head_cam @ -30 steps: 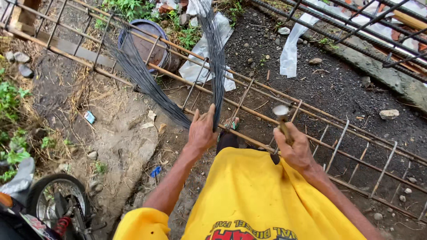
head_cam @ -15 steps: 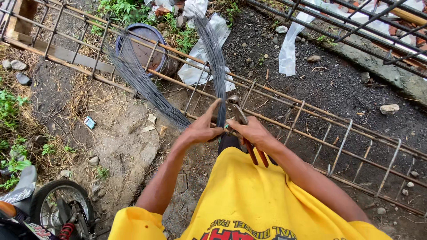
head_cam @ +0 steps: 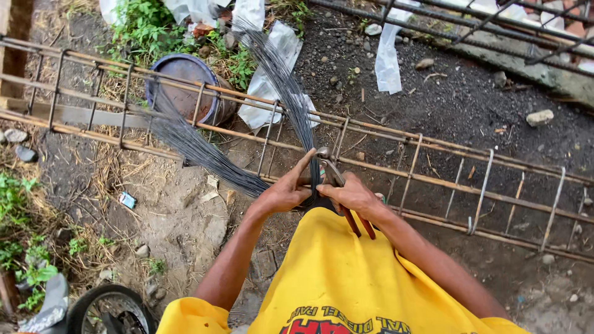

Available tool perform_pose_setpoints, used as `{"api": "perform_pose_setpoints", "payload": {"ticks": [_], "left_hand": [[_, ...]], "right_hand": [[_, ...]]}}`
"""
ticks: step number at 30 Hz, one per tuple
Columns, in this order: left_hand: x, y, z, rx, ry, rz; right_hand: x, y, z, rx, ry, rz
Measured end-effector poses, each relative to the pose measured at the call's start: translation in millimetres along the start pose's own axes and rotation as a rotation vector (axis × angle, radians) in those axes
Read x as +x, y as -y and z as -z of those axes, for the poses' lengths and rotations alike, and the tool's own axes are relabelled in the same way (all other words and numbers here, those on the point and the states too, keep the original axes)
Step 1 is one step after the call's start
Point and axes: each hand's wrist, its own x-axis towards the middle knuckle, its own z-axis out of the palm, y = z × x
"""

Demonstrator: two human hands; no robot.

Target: The person uses pliers to twist and secure wire ties around the intersections of a rebar grid. They repeatedly wrap the wire and twist it to fasten the metal rods together.

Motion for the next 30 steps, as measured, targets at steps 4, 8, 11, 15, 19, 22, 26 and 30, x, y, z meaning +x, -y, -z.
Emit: {"api": "perform_pose_setpoints", "payload": {"ticks": [4,8,11,15,19,22,26,30], "left_hand": [[10.1,21.6,4.2,-0.028,0.032,-0.014],[16.9,48.7,-2.3,-0.046,-0.016,0.046],[10.9,40.9,-9.3,-0.012,-0.072,0.039],[4.4,17.1,-21.9,0.062,-0.112,0.101],[-2.8,-1.4,-31.5,0.099,-0.11,0.148],[-4.1,7.2,-28.0,0.075,-0.119,0.145],[-5.1,13.3,-29.9,0.111,-0.16,0.121],[-7.6,9.7,-36.5,0.131,-0.162,0.099]], "right_hand": [[4.0,-5.4,-10.4,-0.092,-0.078,-0.033],[-10.3,11.3,-15.9,-0.236,-0.11,-0.103],[3.4,-15.6,-12.7,-0.29,-0.133,-0.097],[-16.3,-14.4,-7.1,-0.121,-0.14,-0.039],[-16.8,-24.7,-6.3,-0.044,-0.137,0.022],[-9.2,-44.3,-7.6,0.08,-0.112,0.054],[-0.8,-63.8,-7.8,0.163,-0.138,0.081],[-15.9,-55.0,-11.7,0.157,-0.183,0.081]]}}
